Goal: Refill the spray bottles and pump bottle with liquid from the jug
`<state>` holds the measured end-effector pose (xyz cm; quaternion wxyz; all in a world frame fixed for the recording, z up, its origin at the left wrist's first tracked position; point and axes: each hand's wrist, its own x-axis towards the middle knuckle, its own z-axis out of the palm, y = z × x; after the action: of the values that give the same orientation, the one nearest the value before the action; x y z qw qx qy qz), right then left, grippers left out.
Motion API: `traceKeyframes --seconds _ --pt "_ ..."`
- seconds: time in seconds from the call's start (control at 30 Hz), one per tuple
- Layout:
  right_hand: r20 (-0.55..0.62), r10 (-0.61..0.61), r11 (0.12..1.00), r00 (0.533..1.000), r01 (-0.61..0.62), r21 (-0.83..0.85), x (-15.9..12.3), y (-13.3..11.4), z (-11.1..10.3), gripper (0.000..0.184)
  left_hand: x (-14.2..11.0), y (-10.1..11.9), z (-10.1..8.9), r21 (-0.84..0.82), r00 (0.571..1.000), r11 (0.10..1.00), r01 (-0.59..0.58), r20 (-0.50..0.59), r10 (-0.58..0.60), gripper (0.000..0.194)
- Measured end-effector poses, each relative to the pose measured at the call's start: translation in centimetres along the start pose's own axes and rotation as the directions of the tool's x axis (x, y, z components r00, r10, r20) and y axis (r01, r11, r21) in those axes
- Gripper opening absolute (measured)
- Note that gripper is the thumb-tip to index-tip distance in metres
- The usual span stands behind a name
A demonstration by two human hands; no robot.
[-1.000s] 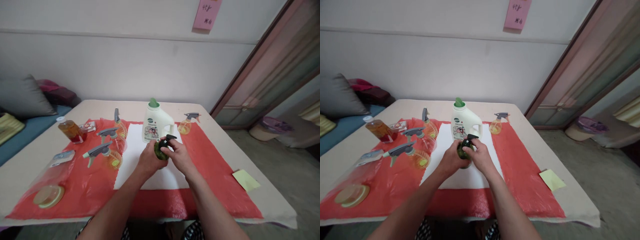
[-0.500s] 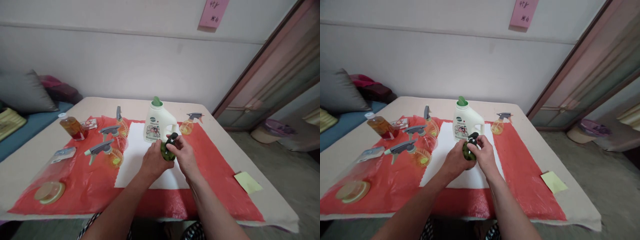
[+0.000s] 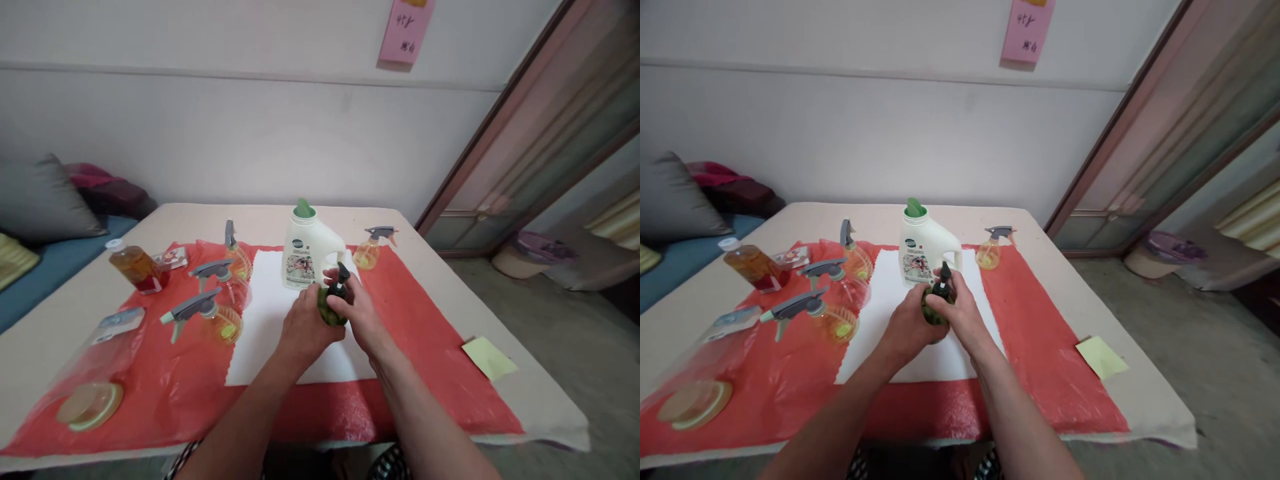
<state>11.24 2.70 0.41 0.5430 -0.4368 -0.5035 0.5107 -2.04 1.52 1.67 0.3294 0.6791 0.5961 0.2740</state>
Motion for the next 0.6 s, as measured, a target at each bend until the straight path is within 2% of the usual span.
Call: traceKeyframes --seconds 0.07,0.1,0.2,0.3,0.37,0.47,0.5,0.6 --pt "0.091 0.025 0.996 0.996 -0.033 0.089 0.0 0.0 -0.5 0.050 0.0 0.2 -0.1 -0.009 1.000 1.000 0.026 0.014 -0.026 0.061" --pt "0.096 0.041 0.994 0.995 -0.051 0.101 0.1 0.1 -0.6 0.047 0.0 0.2 -0.2 -0.012 0.999 0.999 0.034 0.024 -0.033 0.061" --pt "-0.010 0.063 0.996 0.998 -0.062 0.060 0.2 0.3 -0.5 0.045 0.0 0.3 0.0 -0.005 0.999 1.000 0.025 0.030 -0.025 0.061" --pt "-0.063 0.048 0.998 0.997 -0.045 0.048 0.4 0.2 -0.3 0.057 -0.1 0.5 0.1 -0.005 1.000 1.000 0.008 0.016 -0.008 0.060" --pt "0.016 0.044 0.995 0.999 -0.045 0.092 0.3 -0.1 -0.6 0.060 -0.1 0.7 0.0 -0.006 1.000 1.000 0.022 0.020 -0.022 0.056" --pt "0.120 0.074 0.986 0.990 -0.091 0.139 0.2 -0.3 -1.1 0.049 -0.2 1.1 -0.2 0.014 0.998 0.998 0.059 0.036 -0.059 0.051" --pt "0.111 0.082 0.986 0.990 -0.097 0.135 0.2 -0.2 -1.1 0.046 -0.2 1.1 -0.1 0.020 0.997 0.998 0.062 0.038 -0.062 0.051" --pt "-0.015 0.076 0.993 0.997 -0.075 0.090 0.3 0.0 -0.7 0.049 -0.1 1.1 0.1 0.020 1.000 1.000 0.016 0.024 -0.016 0.054"
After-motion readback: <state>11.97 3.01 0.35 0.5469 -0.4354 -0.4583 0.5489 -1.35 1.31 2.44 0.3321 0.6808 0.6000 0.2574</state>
